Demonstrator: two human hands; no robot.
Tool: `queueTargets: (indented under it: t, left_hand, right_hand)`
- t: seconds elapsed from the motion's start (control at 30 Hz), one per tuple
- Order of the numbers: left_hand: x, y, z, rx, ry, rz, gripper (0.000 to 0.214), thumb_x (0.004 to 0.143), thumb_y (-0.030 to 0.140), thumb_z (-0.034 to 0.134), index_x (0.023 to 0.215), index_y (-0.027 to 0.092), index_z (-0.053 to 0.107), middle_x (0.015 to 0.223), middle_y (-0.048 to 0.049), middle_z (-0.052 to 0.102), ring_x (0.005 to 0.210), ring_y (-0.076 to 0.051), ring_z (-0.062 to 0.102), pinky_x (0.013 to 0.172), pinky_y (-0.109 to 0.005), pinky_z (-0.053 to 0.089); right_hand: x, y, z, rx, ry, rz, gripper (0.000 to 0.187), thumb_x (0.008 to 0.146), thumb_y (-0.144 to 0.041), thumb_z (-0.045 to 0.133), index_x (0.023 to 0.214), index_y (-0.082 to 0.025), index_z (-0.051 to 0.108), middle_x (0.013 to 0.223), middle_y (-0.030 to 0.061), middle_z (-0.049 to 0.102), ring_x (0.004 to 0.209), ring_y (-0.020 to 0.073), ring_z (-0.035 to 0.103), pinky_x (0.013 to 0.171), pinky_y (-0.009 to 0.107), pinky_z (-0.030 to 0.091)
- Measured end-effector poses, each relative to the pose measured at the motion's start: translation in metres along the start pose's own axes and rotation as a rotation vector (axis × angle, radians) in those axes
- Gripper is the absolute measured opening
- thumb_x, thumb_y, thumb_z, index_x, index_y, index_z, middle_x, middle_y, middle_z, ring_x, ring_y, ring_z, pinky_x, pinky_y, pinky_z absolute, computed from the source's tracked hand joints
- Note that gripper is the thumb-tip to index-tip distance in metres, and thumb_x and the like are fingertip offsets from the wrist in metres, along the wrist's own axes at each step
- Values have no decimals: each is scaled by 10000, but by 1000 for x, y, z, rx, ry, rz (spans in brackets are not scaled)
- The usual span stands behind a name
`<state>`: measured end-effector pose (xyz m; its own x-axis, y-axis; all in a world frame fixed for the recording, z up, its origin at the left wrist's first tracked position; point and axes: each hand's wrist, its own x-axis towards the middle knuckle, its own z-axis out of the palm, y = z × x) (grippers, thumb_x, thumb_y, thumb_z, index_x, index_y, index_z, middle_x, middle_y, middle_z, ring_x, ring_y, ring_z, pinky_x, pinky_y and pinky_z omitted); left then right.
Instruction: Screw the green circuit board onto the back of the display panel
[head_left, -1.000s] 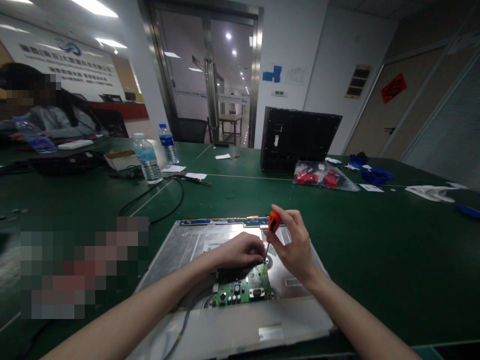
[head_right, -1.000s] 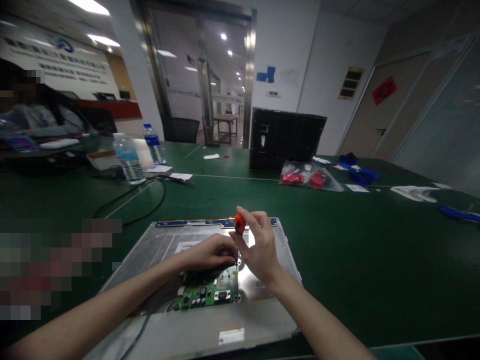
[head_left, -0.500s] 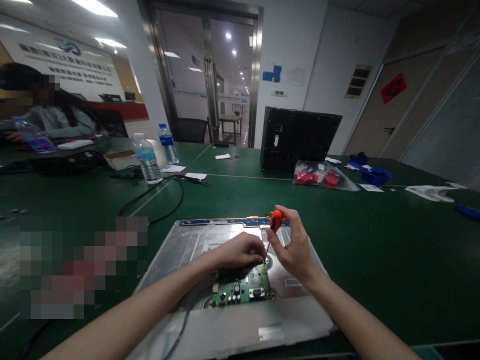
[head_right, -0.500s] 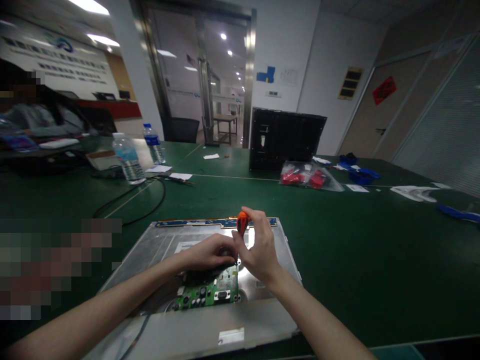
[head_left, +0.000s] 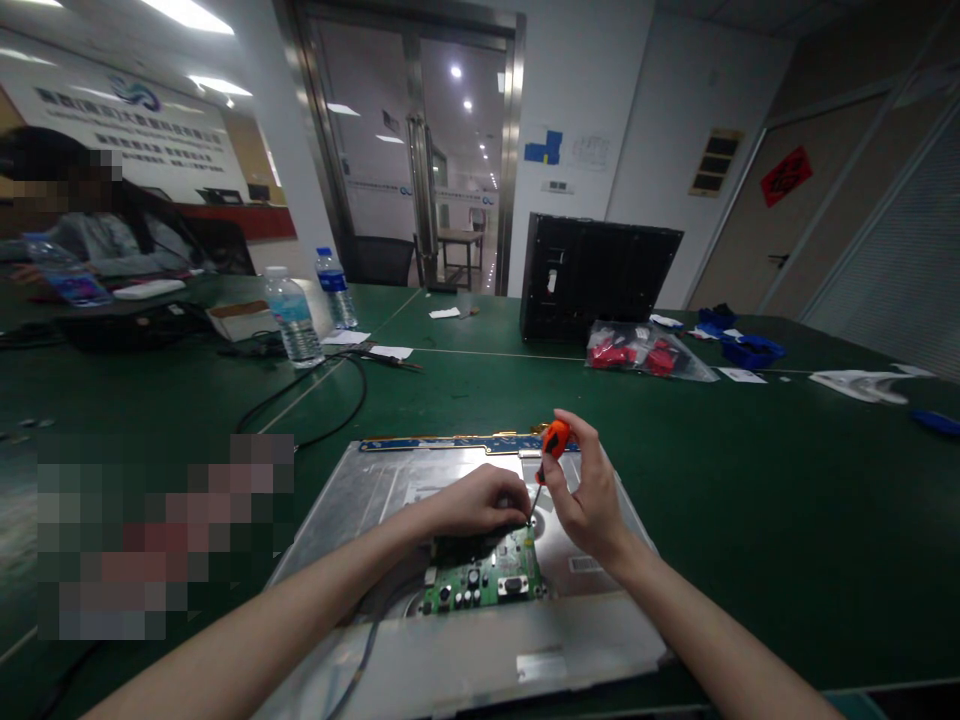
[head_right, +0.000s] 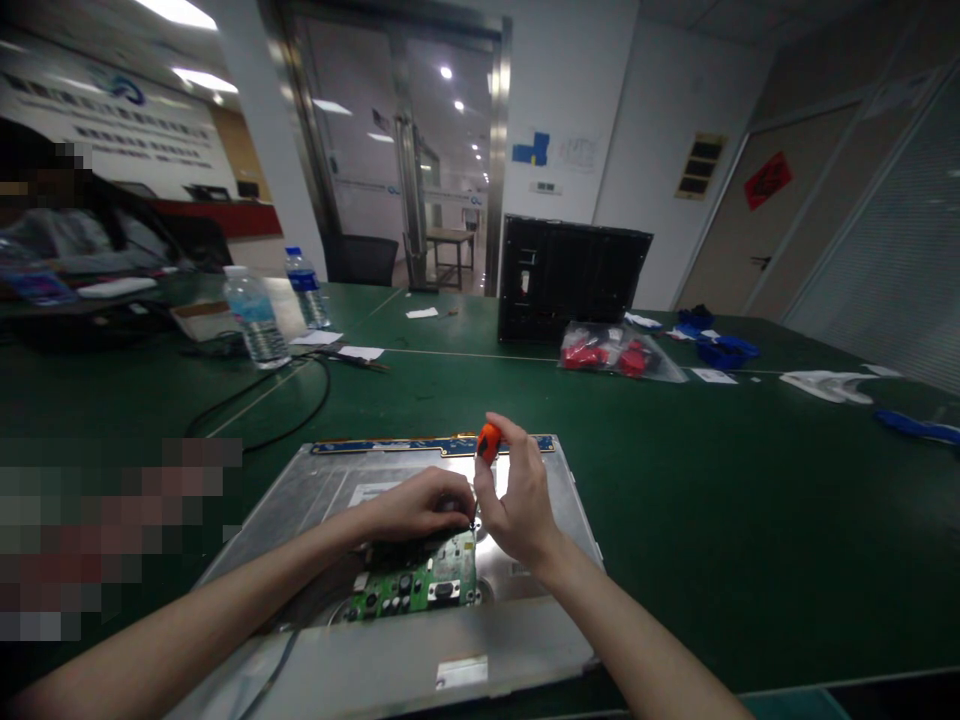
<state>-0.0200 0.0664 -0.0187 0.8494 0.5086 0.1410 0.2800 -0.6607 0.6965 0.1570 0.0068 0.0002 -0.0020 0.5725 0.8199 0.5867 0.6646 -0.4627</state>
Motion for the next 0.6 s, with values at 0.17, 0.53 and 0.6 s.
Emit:
queueTargets:
  t: [0.17, 0.53, 0.6]
  left_hand:
    - [0, 2, -1, 5, 6, 4, 47, 809, 119, 667, 826, 138, 706, 766, -12, 688, 712, -149, 614, 666, -211, 445]
    - [-1, 0, -1, -2, -14, 1, 67, 828, 136, 644, 860, 141, 703, 786, -14, 699, 739, -161, 622, 690, -218, 458]
    - [0, 1, -1, -7, -14, 0, 68, 815, 113, 647, 846, 134, 703, 783, -18, 700, 742, -164, 625, 695, -220, 456]
  right_hand:
    - [3, 1, -1, -6, 8, -48, 430, 874, -268, 626, 1270, -236, 461, 993, 51, 590, 871, 210, 598, 768, 351, 514]
    - [0, 1, 0, -19, 0, -13, 488, 875, -204, 540, 1350, -217, 428, 1071, 88, 625, 915, 227, 623, 813, 388, 523]
    - [0, 2, 0, -24, 9, -3, 472, 872, -205, 540, 1333, -214, 436, 1066, 91, 630, 912, 228, 628, 812, 389, 527]
